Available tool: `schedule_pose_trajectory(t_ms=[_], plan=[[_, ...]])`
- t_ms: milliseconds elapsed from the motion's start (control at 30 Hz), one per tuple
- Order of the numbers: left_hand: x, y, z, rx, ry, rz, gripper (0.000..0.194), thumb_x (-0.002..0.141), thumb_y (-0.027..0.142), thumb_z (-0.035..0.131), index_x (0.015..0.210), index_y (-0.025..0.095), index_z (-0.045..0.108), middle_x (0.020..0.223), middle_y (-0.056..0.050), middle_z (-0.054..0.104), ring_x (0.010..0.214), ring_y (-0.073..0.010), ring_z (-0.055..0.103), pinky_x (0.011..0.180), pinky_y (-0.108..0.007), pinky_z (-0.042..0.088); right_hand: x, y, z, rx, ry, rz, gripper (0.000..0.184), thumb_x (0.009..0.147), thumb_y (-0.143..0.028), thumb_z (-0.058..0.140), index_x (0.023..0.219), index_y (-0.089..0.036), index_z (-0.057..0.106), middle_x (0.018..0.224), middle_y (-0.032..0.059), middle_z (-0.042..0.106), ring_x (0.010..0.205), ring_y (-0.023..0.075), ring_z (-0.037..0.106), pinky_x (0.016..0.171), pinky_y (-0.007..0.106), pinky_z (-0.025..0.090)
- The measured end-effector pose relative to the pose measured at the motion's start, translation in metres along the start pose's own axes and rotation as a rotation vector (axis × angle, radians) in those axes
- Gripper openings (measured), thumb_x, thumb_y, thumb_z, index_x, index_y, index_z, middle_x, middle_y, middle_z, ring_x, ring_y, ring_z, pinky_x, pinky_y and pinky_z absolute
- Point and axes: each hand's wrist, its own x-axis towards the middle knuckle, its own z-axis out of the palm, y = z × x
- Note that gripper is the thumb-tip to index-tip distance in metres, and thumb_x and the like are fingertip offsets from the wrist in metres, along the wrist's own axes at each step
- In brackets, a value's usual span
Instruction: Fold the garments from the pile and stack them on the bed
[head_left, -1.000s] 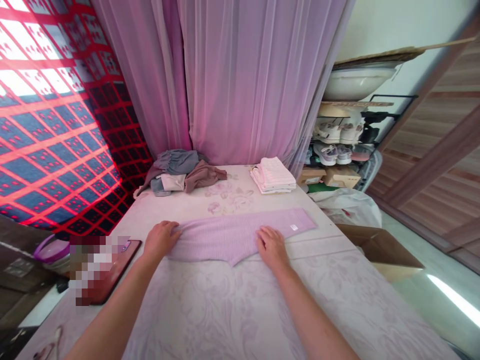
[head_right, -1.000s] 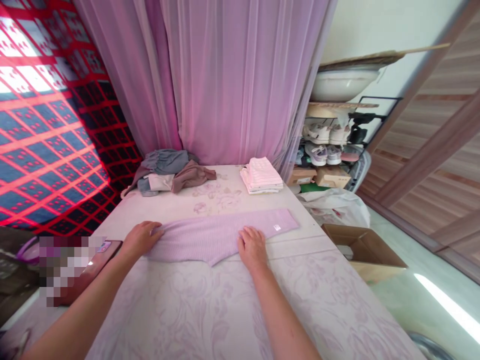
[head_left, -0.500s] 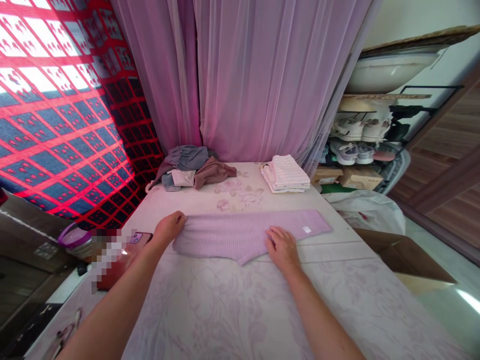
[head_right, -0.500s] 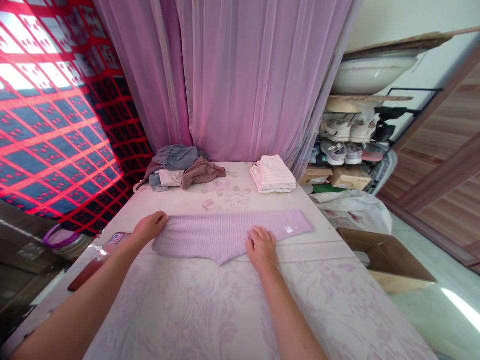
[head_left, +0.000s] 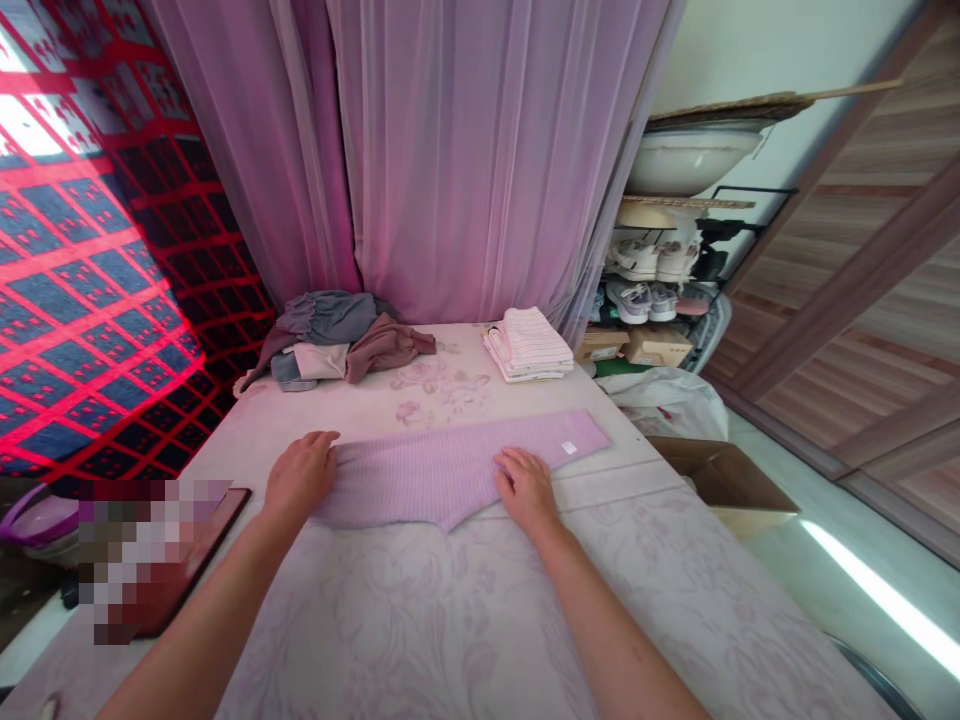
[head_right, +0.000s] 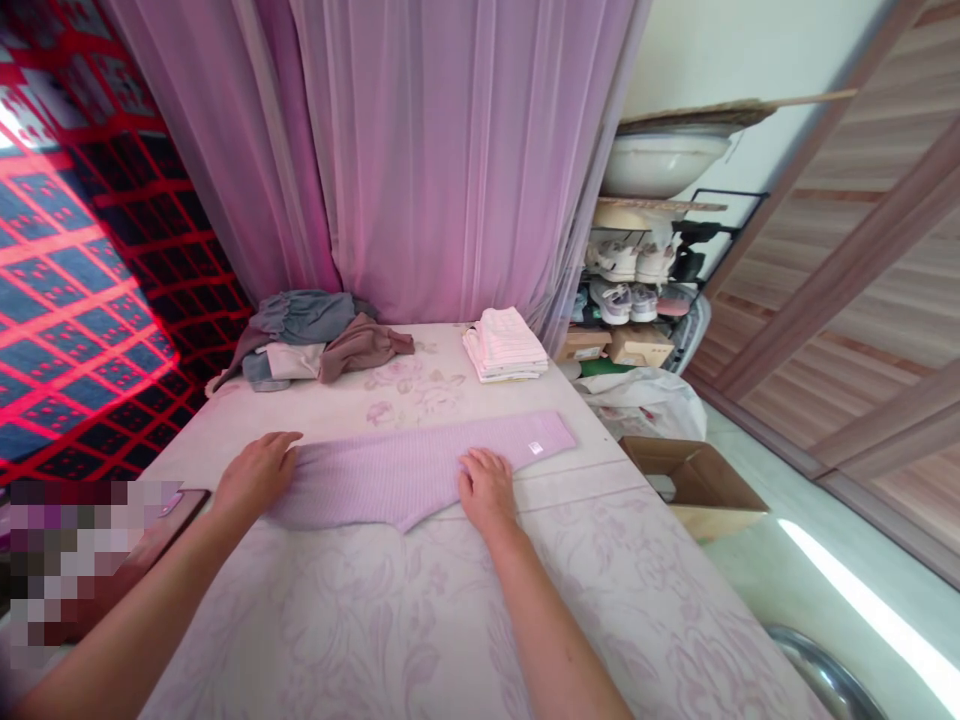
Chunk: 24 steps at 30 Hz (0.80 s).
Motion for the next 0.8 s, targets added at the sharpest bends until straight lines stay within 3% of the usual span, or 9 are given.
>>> schedule_pose_trajectory(t_ms=[133,267,400,633,800], plan=[[-0.009,0.013,0.020,-0.064,0.009,0.266,0.044,0.090,0.033,0.031,0.110,0.016,0.066,0.118,-0.010,0.066,0.111,-0.0232,0.059,0.101,-0.037,0.041,0.017,0.027,-0.019,0.027,0.030,0.055,0.035,0.086,-0.023,0.042,0.111,-0.022,0.066,0.118,0.0059,0.065,0.110,0.0185,0.057,0.099,0.033,0.041],[-0.016,0.012,0.042,-0.076,0.075,0.325,0.046,0.090,0.040,0.034,0.114,0.015,0.064,0.120,-0.012,0.065,0.114,-0.0247,0.058,0.103,-0.041,0.042,0.048,0.072,-0.058,-0.209,-0.013,0.359,0.041,0.086,-0.021,0.041,0.121,-0.016,0.061,0.120,0.0105,0.063,0.111,0.0215,0.056,0.098,0.033,0.041],[-0.020,0.008,0.053,-0.035,0.173,0.338,0.051,0.091,0.044,0.032,0.119,0.012,0.061,0.123,-0.013,0.063,0.117,-0.0266,0.056,0.104,-0.044,0.040,0.073,0.104,-0.084,-0.403,-0.197,0.596,0.043,0.088,-0.026,0.039,0.127,-0.020,0.056,0.122,0.0119,0.062,0.110,0.0244,0.057,0.090,0.035,0.043],[-0.021,0.010,0.057,-0.004,0.119,0.293,0.055,0.091,0.047,0.033,0.129,0.013,0.054,0.134,-0.013,0.056,0.127,-0.0288,0.048,0.107,-0.047,0.036,0.097,0.123,-0.085,-0.402,-0.342,0.673,0.043,0.085,-0.050,0.045,0.109,-0.021,0.066,0.117,0.0138,0.064,0.106,0.0278,0.060,0.082,0.039,0.046],[-0.022,0.012,0.056,-0.023,0.071,0.262,0.054,0.090,0.045,0.036,0.135,0.017,0.049,0.140,-0.011,0.050,0.132,-0.0280,0.043,0.109,-0.047,0.033,0.100,0.117,-0.086,-0.419,-0.269,0.613,0.037,0.089,-0.042,0.041,0.111,-0.020,0.063,0.113,0.0132,0.066,0.105,0.0252,0.060,0.083,0.036,0.045]])
